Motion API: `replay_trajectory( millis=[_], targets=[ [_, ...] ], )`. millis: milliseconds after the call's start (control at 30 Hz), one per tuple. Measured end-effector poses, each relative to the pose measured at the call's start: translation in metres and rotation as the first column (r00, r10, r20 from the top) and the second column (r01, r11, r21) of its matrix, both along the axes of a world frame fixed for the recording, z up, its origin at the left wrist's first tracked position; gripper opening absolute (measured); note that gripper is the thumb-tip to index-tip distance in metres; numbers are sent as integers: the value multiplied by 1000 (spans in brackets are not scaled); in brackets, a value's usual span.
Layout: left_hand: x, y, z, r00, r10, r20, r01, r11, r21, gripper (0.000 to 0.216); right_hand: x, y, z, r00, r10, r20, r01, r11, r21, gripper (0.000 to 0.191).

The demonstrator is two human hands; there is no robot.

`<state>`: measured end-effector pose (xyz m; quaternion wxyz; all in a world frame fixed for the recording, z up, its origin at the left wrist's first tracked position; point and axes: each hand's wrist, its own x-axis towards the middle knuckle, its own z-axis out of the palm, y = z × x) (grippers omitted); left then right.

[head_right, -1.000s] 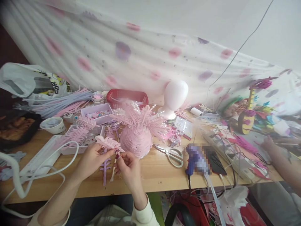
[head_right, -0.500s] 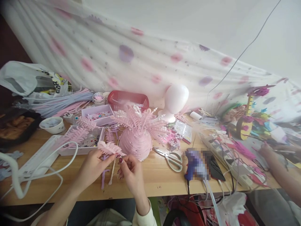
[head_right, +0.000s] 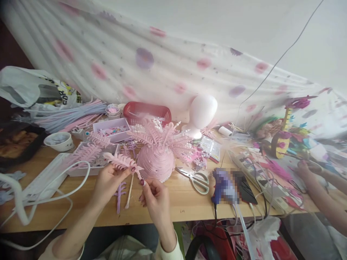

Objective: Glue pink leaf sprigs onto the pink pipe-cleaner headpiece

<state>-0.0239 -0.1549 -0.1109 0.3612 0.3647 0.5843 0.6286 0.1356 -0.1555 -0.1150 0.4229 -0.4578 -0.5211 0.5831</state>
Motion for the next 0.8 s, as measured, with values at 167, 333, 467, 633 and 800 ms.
replay_trajectory(
  millis=[167, 333, 467, 633, 800],
  targets=[
    [5, 12, -1, 984, 76, 163, -74, 997, -20, 32, 61, -18, -2, 933, -317, 170, 308, 948, 76, 51],
    [10, 16, 0, 928, 2, 372, -22, 999, 48, 37, 132, -43, -18, 683, -576, 448, 543, 812, 217, 62],
    [15, 18, 0, 841, -109, 530, 53, 991, 120, 38, 142, -50, -14, 612, -654, 444, 584, 753, 303, 61],
    [28, 6, 6, 809, -185, 558, 120, 981, 152, 35, 64, -33, 13, 874, -416, 250, 262, 839, 478, 25],
    [27, -13, 5, 937, -116, 331, 60, 983, 175, 23, 3, -18, 21, 948, -278, 155, 136, 793, 593, 21]
  ],
)
